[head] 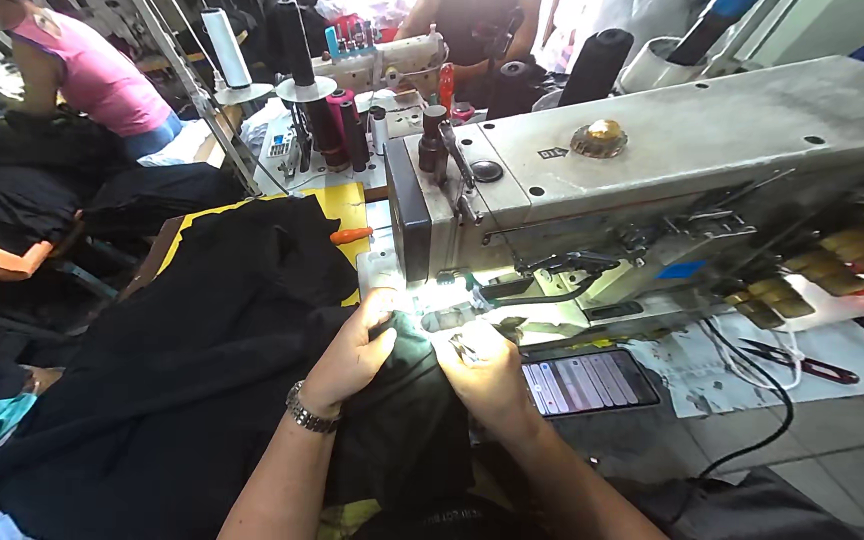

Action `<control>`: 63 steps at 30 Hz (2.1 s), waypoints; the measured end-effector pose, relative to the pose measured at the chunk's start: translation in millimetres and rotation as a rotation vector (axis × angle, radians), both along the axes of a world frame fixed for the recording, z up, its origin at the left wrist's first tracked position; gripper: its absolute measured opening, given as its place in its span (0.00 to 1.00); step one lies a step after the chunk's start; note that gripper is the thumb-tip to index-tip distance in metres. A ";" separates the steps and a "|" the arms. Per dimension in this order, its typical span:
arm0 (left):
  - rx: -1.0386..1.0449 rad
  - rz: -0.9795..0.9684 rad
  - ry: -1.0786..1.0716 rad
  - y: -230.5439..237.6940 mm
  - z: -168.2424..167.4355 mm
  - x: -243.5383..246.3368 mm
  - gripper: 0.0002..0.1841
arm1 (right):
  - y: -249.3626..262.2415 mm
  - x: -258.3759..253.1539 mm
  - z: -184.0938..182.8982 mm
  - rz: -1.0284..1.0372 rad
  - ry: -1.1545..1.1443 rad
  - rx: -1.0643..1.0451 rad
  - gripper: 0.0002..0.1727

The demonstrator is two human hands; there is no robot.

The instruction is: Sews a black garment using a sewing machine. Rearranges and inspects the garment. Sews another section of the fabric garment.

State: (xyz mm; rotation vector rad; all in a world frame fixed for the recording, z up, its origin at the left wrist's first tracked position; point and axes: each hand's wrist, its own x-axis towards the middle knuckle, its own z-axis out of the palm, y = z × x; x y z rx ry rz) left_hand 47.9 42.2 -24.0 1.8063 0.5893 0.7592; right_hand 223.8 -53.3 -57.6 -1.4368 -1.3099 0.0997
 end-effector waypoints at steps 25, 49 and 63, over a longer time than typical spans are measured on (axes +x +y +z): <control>0.106 -0.030 -0.012 -3.2 -0.3 2.2 0.18 | 1.3 -2.2 -3.4 -0.028 -0.039 -0.020 0.08; 0.114 -0.006 0.022 -2.8 0.1 2.5 0.19 | 0.5 0.3 -6.4 0.021 -0.039 -0.030 0.10; 0.058 0.015 0.022 -4.6 2.1 4.0 0.21 | 1.1 -0.1 -7.6 0.022 -0.072 -0.022 0.13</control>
